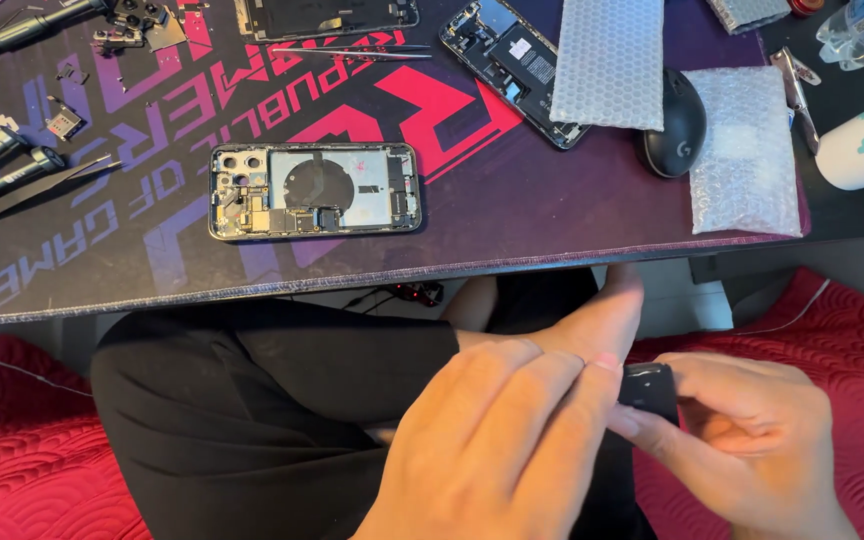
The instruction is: The person is reassembling a mobile phone, specifically preparing the battery with adhesive and handling the internal motherboard.
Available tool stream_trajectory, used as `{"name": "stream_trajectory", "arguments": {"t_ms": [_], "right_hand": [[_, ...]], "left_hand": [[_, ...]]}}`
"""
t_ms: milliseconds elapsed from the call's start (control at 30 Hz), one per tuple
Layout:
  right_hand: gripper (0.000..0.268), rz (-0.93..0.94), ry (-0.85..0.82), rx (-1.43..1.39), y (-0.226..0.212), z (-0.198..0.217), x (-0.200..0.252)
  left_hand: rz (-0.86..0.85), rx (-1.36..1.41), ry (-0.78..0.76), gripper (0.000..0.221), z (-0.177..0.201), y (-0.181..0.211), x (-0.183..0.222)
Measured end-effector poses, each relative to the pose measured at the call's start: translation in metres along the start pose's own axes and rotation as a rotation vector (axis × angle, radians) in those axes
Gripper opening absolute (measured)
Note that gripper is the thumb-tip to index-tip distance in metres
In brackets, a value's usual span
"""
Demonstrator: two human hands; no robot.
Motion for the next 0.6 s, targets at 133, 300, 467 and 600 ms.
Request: {"name": "stream_trajectory", "arguments": {"t_ms": [133, 300, 467, 600], "right_hand": [[0.031, 0.071, -0.004, 0.251, -0.008, 0.001, 0.002], [0.026, 0.095, -0.044, 0.297, -0.019, -0.004, -0.003], [0.031, 0.067, -0.087, 0.268, -0.021, -0.008, -0.003], [0.021, 0.031, -0.108, 0.291, -0.018, -0.011, -0.004]], "left_hand": [[-0.102, -0.071, -0.023, 0.02, 0.0, 0.001, 0.002], [-0.186, -0.215, -0.113, 0.024, -0.004, 0.001, 0.006], [-0.278, -0.248, -0.178, 0.021, -0.002, -0.009, 0.005], [-0.025, 0.094, -0.115, 0.018, 0.003, -0.02, 0.005]]}}
Point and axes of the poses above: each hand's wrist, its own x-axis away from the middle knuckle, its own z-axis out of the back of the hand, y = z × x, the point moved 5 cm from there along -x, towards the middle knuckle, and after that the axes turned 3 degrees about y, right-handed, at the moved point
